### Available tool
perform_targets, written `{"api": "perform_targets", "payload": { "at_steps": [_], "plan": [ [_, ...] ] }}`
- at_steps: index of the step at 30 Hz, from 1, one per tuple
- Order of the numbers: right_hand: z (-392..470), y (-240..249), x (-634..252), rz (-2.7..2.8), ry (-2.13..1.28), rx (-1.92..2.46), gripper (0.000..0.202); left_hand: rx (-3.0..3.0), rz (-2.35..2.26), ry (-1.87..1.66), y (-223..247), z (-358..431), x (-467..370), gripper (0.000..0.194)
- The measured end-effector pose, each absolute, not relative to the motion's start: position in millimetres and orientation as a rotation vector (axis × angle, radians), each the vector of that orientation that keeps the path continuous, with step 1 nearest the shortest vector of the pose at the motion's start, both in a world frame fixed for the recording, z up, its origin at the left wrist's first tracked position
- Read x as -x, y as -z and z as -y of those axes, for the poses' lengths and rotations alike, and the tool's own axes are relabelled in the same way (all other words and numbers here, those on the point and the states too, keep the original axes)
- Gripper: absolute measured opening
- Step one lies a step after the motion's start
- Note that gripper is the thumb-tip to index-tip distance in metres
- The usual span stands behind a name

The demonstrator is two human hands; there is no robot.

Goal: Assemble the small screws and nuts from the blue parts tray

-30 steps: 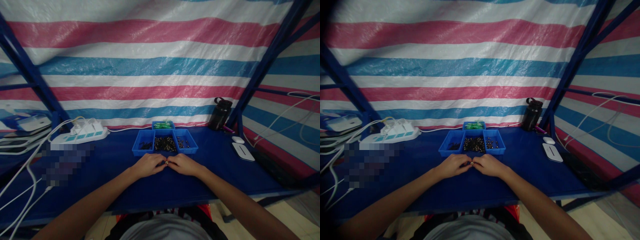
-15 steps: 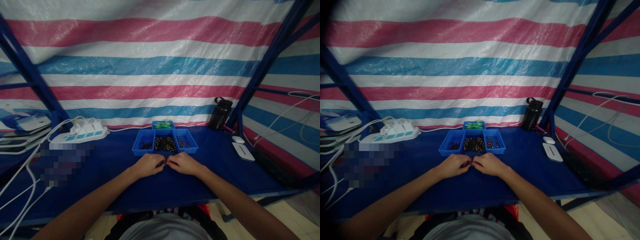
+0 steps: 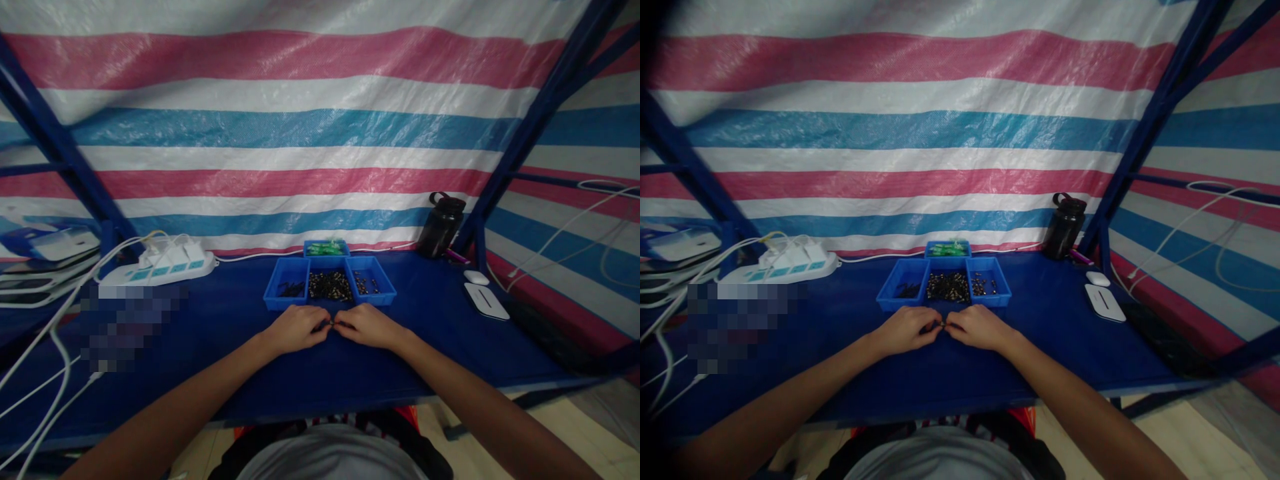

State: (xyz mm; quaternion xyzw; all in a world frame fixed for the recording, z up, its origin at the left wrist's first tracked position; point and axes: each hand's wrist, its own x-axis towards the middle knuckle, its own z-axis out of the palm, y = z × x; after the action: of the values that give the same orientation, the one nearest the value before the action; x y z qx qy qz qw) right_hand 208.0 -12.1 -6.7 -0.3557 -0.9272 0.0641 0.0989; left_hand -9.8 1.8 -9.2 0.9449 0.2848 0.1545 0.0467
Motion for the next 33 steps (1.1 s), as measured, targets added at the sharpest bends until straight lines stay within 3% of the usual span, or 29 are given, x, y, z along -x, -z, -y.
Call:
{"api": "perform_targets", "payload": {
  "at_steps": [18,33],
  "plan": [
    [8,2,-223,2.482,-0.021,1.120,0.031,-2.969,-0.825,-0.451,12,-4,13,0.015],
    [-3,-11,-242,2.214,0.415,1.747,0.028,-2.960,-0.793,-0.390,11,-5,15,0.014]
  ]
}}
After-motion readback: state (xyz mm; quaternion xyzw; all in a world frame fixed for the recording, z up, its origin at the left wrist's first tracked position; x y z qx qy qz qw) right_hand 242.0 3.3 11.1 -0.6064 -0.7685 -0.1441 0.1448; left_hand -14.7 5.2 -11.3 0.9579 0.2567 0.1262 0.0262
